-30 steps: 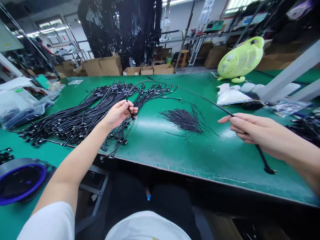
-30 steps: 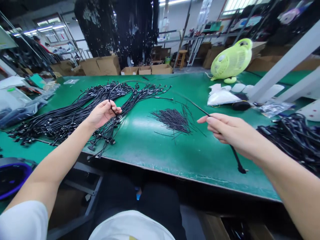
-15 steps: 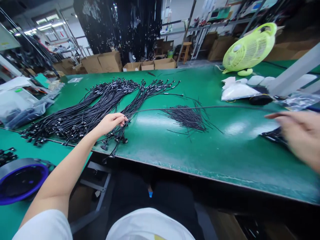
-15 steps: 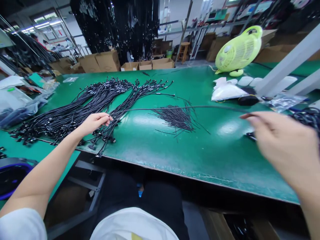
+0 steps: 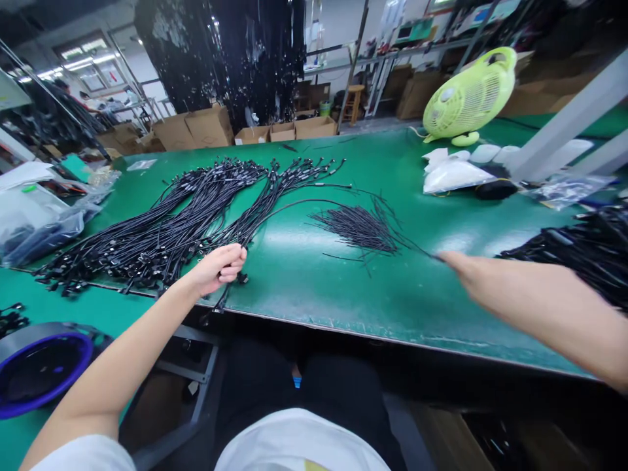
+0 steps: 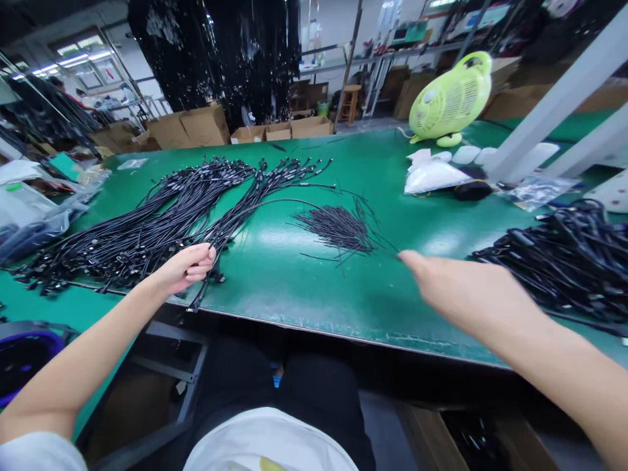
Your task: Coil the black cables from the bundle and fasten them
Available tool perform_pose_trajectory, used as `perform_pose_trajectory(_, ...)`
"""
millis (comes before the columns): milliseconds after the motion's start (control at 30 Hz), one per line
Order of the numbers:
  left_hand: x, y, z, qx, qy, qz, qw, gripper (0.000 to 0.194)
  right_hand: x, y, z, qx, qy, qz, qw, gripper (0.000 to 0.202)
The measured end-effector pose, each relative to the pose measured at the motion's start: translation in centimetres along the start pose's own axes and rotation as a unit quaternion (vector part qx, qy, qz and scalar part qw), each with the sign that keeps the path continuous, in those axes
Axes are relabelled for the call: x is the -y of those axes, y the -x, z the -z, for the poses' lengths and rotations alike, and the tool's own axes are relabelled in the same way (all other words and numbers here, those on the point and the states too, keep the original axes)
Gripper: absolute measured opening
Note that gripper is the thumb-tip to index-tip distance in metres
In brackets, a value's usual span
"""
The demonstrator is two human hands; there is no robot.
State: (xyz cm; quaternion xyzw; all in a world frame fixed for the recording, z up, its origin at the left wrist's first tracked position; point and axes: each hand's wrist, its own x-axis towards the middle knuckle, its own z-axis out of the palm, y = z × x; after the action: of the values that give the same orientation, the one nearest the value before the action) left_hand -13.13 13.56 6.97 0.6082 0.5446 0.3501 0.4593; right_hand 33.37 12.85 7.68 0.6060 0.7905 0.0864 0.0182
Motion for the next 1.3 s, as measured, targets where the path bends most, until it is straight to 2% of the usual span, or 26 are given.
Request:
perform_pose_trajectory(67,-1.2,1.4,-1.8,0.052,0.118,0.006,0.992,0.032,2.8,1.1,1.0,0.049,-0.061,0.074,0.994,0.037)
perform_pose_trajectory(100,-1.8,2.0,-2.9,0.060,0.148,-0.001,0.987,0.033,4.3,1.6,1.5,0.063,-0.104,0.121,0.985,0.035)
perform_pose_trajectory(200,-3.0,3.2,-7.0,0.057,0.081,-0.071,0.993,0.031,8.6,2.8,2.6,0.067,-0.202,0.274,0.938,0.030)
perform_pose_trajectory(233,-3.2,3.5,-8.3,0.067,0.042,-0.100,0.992,0.030,9.8,2.9,2.9,0.054,-0.216,0.316,0.922,0.028)
perform_pose_trajectory(300,-3.3,4.2,-10.6,0.136,0.003,-0.126,0.983,0.028,11.5,2.6,3.3,0.002,-0.231,0.360,0.904,0.029)
perform_pose_trajectory(367,-3.0,4.9,-11.9,0.223,0.066,-0.085,0.969,0.028,12.0,1.5,3.5,-0.052,-0.237,0.340,0.909,0.032)
perform_pose_trajectory(433,-2.6,5.5,-12.1,0.261,0.189,-0.007,0.947,0.029,11.2,0.0,3.3,-0.087,-0.239,0.285,0.924,0.033)
perform_pose_trajectory(533,-2.1,5.9,-10.7,0.245,0.317,0.080,0.913,0.029,8.8,-2.1,2.1,-0.114,-0.245,0.191,0.944,0.035)
perform_pose_trajectory(600,-1.9,6.1,-9.3,0.227,0.365,0.098,0.898,0.028,7.1,-2.8,0.9,-0.104,-0.258,0.152,0.949,0.034)
perform_pose_trajectory(667,-2.0,6.1,-7.8,0.161,0.417,0.081,0.891,0.027,5.9,-3.0,-0.3,-0.090,-0.271,0.150,0.946,0.034)
perform_pose_trajectory(767,-2.3,5.8,-6.0,0.001,0.454,0.033,0.890,0.027,5.4,-2.3,-1.9,-0.101,-0.257,0.184,0.943,0.035)
perform_pose_trajectory(800,-2.3,5.6,-5.7,-0.036,0.452,0.026,0.891,0.027,5.7,-1.9,-2.2,-0.112,-0.234,0.191,0.947,0.035)
perform_pose_trajectory(900,-1.8,4.5,-5.8,-0.071,0.431,0.025,0.899,0.022,8.0,0.0,-2.9,-0.109,-0.149,0.223,0.957,0.031)
perform_pose_trajectory(967,-1.2,3.7,-7.2,-0.060,0.405,0.024,0.912,0.020,10.3,1.4,-2.9,-0.040,-0.133,0.285,0.948,0.026)
perform_pose_trajectory(1033,-0.6,3.3,-9.2,-0.024,0.360,0.006,0.933,0.027,12.6,2.5,-2.2,0.064,-0.154,0.364,0.916,0.023)
perform_pose_trajectory(1100,-0.2,3.6,-11.3,0.046,0.282,-0.029,0.958,0.032,14.1,2.9,-1.1,0.138,-0.196,0.414,0.878,0.022)
perform_pose_trajectory(1133,-0.1,4.0,-12.2,0.082,0.234,-0.048,0.968,0.032,14.5,2.8,-0.5,0.148,-0.229,0.418,0.866,0.023)
perform_pose_trajectory(1200,0.1,5.1,-13.4,0.148,0.143,-0.065,0.976,0.029,14.4,2.2,0.6,0.127,-0.319,0.391,0.854,0.029)
perform_pose_trajectory(1267,0.0,6.0,-13.8,0.200,0.114,-0.048,0.972,0.028,13.8,1.3,0.8,0.070,-0.410,0.340,0.843,0.034)
perform_pose_trajectory(1300,0.0,6.3,-13.9,0.208,0.138,-0.035,0.968,0.028,13.6,0.8,0.5,0.033,-0.449,0.309,0.838,0.034)
